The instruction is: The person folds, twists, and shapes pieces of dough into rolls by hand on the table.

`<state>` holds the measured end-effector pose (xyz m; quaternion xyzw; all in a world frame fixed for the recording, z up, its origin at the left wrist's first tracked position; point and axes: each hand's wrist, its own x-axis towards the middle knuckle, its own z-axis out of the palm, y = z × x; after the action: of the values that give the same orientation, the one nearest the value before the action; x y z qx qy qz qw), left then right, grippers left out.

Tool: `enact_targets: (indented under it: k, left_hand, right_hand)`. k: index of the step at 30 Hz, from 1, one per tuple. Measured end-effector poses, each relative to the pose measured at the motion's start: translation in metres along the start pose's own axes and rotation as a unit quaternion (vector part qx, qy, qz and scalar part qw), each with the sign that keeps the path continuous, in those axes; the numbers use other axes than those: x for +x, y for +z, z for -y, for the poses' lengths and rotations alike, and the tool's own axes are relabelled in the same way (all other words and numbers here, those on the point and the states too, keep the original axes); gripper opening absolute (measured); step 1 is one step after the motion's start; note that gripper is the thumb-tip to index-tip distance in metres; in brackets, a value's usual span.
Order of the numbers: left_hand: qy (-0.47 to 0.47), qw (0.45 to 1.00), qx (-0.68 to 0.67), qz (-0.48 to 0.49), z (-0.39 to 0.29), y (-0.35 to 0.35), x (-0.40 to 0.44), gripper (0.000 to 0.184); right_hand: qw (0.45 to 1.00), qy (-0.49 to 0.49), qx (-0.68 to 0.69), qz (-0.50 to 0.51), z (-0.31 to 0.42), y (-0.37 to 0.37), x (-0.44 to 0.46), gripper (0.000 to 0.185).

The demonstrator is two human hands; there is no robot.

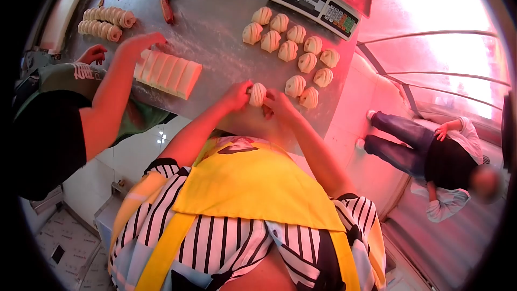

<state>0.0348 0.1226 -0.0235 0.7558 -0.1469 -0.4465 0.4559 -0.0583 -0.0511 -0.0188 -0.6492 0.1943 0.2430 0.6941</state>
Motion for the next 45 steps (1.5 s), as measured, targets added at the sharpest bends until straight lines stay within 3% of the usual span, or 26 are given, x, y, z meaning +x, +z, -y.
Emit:
enact_targets:
  k: [3, 6, 9, 11, 12, 14, 15, 17, 18, 21, 24, 27, 30, 33, 36, 39, 42, 44, 45]
  left_hand:
    - [0.049, 0.993, 0.093, -0.048, 0.012, 0.005, 0.009, 0.026]
    - [0.241, 0.937, 0.182, -0.178, 0.035, 0.018, 0.019, 0.025]
    - [0.255, 0.910, 0.250, -0.210, 0.036, 0.022, 0.021, 0.031]
    - [0.085, 0.993, 0.020, -0.079, 0.025, 0.014, 0.015, 0.033]
    - [-0.009, 0.995, -0.099, -0.007, 0.017, 0.011, 0.006, 0.034]
    - [-0.025, 0.995, -0.094, -0.023, 0.006, 0.011, 0.000, 0.033]
    - [-0.029, 0.995, -0.093, -0.033, 0.003, 0.011, 0.001, 0.032]
    - [0.065, 0.982, 0.090, -0.150, 0.017, 0.021, 0.009, 0.026]
    - [0.110, 0.955, 0.180, -0.207, 0.022, 0.025, 0.012, 0.023]
    - [0.162, 0.902, 0.271, -0.293, 0.031, 0.037, 0.015, 0.021]
    - [0.003, 0.989, 0.032, -0.144, 0.019, 0.025, 0.008, 0.019]
    - [-0.029, 0.989, -0.029, -0.140, 0.005, 0.022, 0.001, 0.018]
    - [-0.015, 0.985, -0.054, -0.161, 0.006, 0.026, -0.002, 0.017]
    - [0.047, 0.973, 0.127, -0.186, 0.007, 0.024, -0.005, 0.016]
    - [-0.020, 0.984, 0.107, -0.143, -0.009, 0.022, -0.008, 0.014]
    - [0.104, 0.925, 0.261, -0.257, 0.016, 0.031, 0.006, 0.013]
    - [0.109, 0.963, 0.173, -0.177, 0.023, 0.020, 0.013, 0.014]
    - [0.115, 0.978, 0.106, -0.139, -0.011, 0.009, 0.022, 0.015]
    - [0.111, 0.984, 0.070, -0.117, -0.025, 0.009, 0.028, 0.016]
  right_hand:
    - [0.995, -0.016, -0.081, -0.048, -0.008, 0.004, 0.003, 0.016]
    - [0.999, 0.046, 0.016, -0.007, 0.012, -0.002, -0.004, 0.017]
    - [0.997, -0.042, -0.038, -0.057, 0.009, -0.001, 0.008, 0.017]
    - [0.986, -0.056, -0.121, -0.099, 0.008, 0.002, 0.009, 0.016]
    - [0.978, -0.058, -0.161, -0.119, 0.006, 0.005, 0.006, 0.015]
    - [0.960, -0.068, -0.232, -0.144, -0.005, 0.004, 0.012, 0.015]
    - [0.948, -0.075, -0.268, -0.157, -0.001, 0.004, 0.013, 0.015]
    - [0.972, -0.040, -0.191, -0.132, 0.004, 0.002, 0.007, 0.013]
    - [0.981, -0.021, -0.152, -0.118, 0.008, 0.002, 0.005, 0.013]
    - [0.974, -0.013, -0.150, -0.169, -0.005, 0.007, 0.018, 0.015]
    - [0.950, -0.039, -0.231, -0.207, -0.011, 0.011, 0.021, 0.016]
    - [0.959, -0.072, -0.207, -0.177, -0.006, 0.011, 0.012, 0.016]
    - [0.939, 0.003, -0.303, -0.160, 0.007, 0.012, 0.008, 0.015]
    - [0.927, -0.035, -0.329, -0.177, -0.008, 0.009, 0.021, 0.016]
    - [0.887, -0.029, -0.425, -0.178, 0.008, 0.010, 0.014, 0.018]
    - [0.881, -0.021, -0.430, -0.198, 0.009, 0.013, 0.019, 0.026]
    - [0.937, -0.119, -0.286, -0.165, -0.033, -0.001, 0.027, 0.034]
    - [0.982, -0.080, -0.007, -0.172, 0.021, -0.002, -0.020, 0.033]
    - [0.975, -0.052, 0.136, -0.169, 0.047, -0.001, -0.050, 0.033]
